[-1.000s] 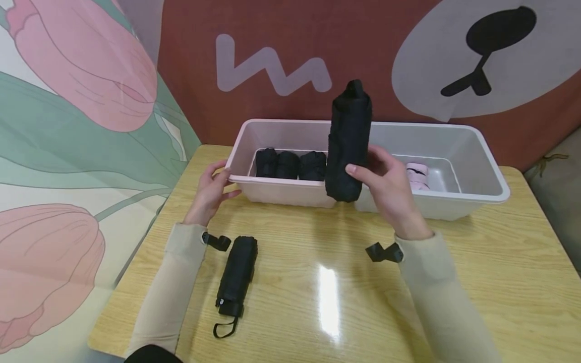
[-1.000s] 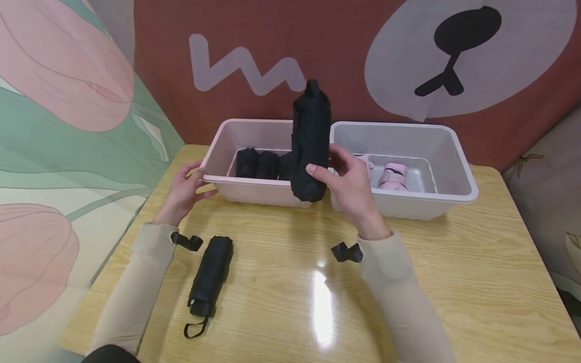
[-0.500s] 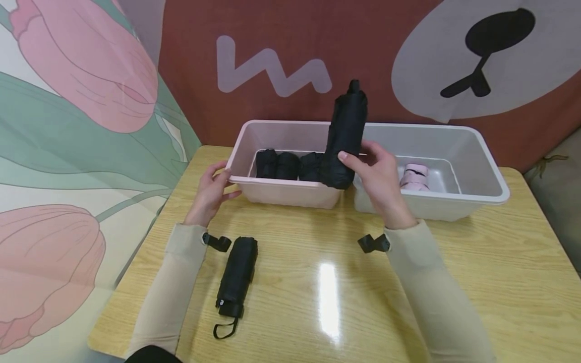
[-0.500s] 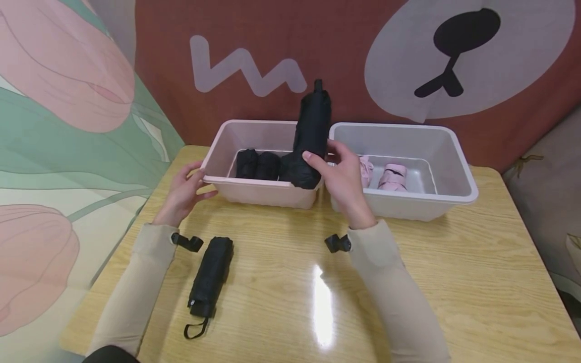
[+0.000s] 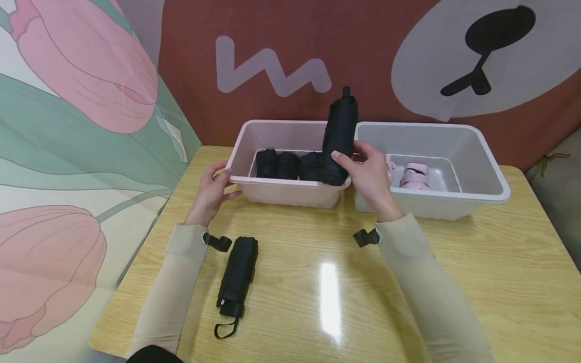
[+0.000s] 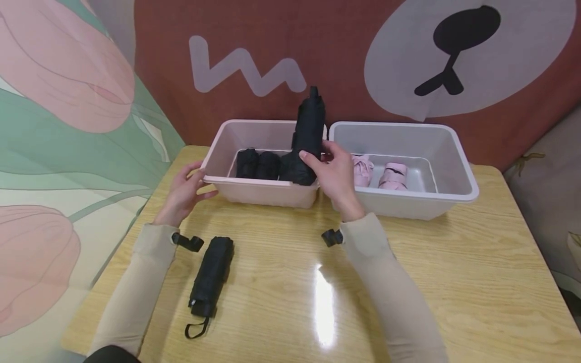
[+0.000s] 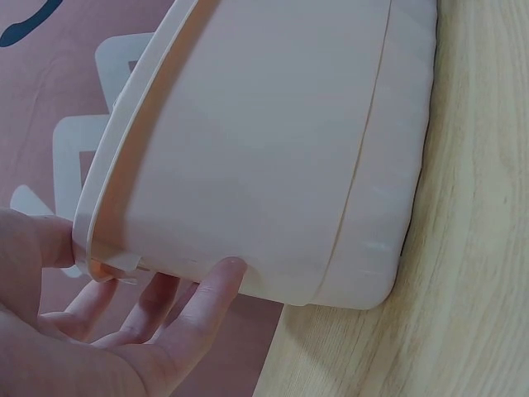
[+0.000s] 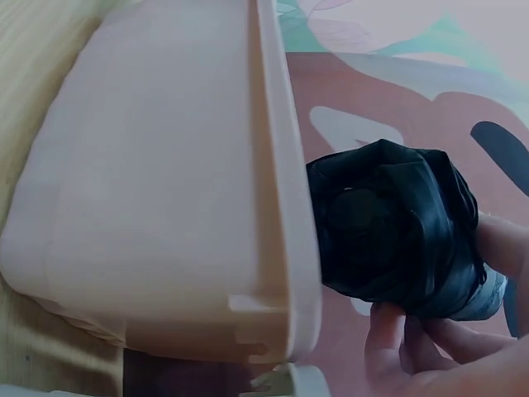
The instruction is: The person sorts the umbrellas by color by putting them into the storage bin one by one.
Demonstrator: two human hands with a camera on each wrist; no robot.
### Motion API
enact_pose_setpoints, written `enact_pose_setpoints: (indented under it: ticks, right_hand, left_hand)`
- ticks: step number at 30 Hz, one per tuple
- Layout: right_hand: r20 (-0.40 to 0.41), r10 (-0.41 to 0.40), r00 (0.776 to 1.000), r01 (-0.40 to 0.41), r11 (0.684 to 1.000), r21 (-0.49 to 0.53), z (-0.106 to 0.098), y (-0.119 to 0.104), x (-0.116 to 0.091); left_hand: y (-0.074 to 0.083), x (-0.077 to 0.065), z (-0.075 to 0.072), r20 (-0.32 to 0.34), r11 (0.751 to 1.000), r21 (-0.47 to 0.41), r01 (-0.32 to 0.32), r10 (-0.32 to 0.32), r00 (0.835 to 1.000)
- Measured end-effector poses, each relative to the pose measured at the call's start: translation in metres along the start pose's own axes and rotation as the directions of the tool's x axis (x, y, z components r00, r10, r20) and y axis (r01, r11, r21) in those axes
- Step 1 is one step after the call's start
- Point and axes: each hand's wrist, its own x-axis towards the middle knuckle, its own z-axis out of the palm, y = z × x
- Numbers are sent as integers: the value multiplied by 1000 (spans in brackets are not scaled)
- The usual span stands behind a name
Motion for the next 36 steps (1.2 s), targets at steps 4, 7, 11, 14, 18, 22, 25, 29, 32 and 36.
enact_pose_setpoints:
  ticks: [4,7,11,14,18,22,25,29,32,36]
  right_hand:
    - [-1,-15,1000,15,1000,-28,3,2,0]
    - [-3,-29,1000,29,999,-29,3,3,1]
    - [26,-62,998,64,993,-100,3,2,-1]
    - [47,-92,995,99,976,-192,2,1,-5]
    - [50,-124,991,133,962,-237,3,2,-11]
    - [62,-131,989,141,968,-209,3,2,-16]
    - [74,-131,989,142,974,-177,2,1,-19]
    - [84,-148,985,159,977,-139,1,-3,-26]
    - [97,-166,981,176,979,-106,0,-7,-33]
    - [122,-195,973,203,977,-57,1,-13,-43]
  left_hand:
    - [0,-1,0,-4,1000,-7,3,-3,1000]
    - [0,0,0,-3,1000,-12,2,-2,1000]
    - [-1,0,0,1,1000,-5,0,0,1000]
    - [-1,1,-1,4,1000,-2,0,0,1000]
    - [-1,1,-1,9,1000,-9,7,-7,1000]
    - [1,1,-1,10,1000,-11,9,-9,1000]
    - [1,1,0,6,1000,-6,6,-6,1000]
    - [2,0,0,3,1000,2,5,-5,1000]
    - [2,1,0,9,1000,6,4,-4,1000]
    - [2,1,-2,14,1000,21,11,-11,1000]
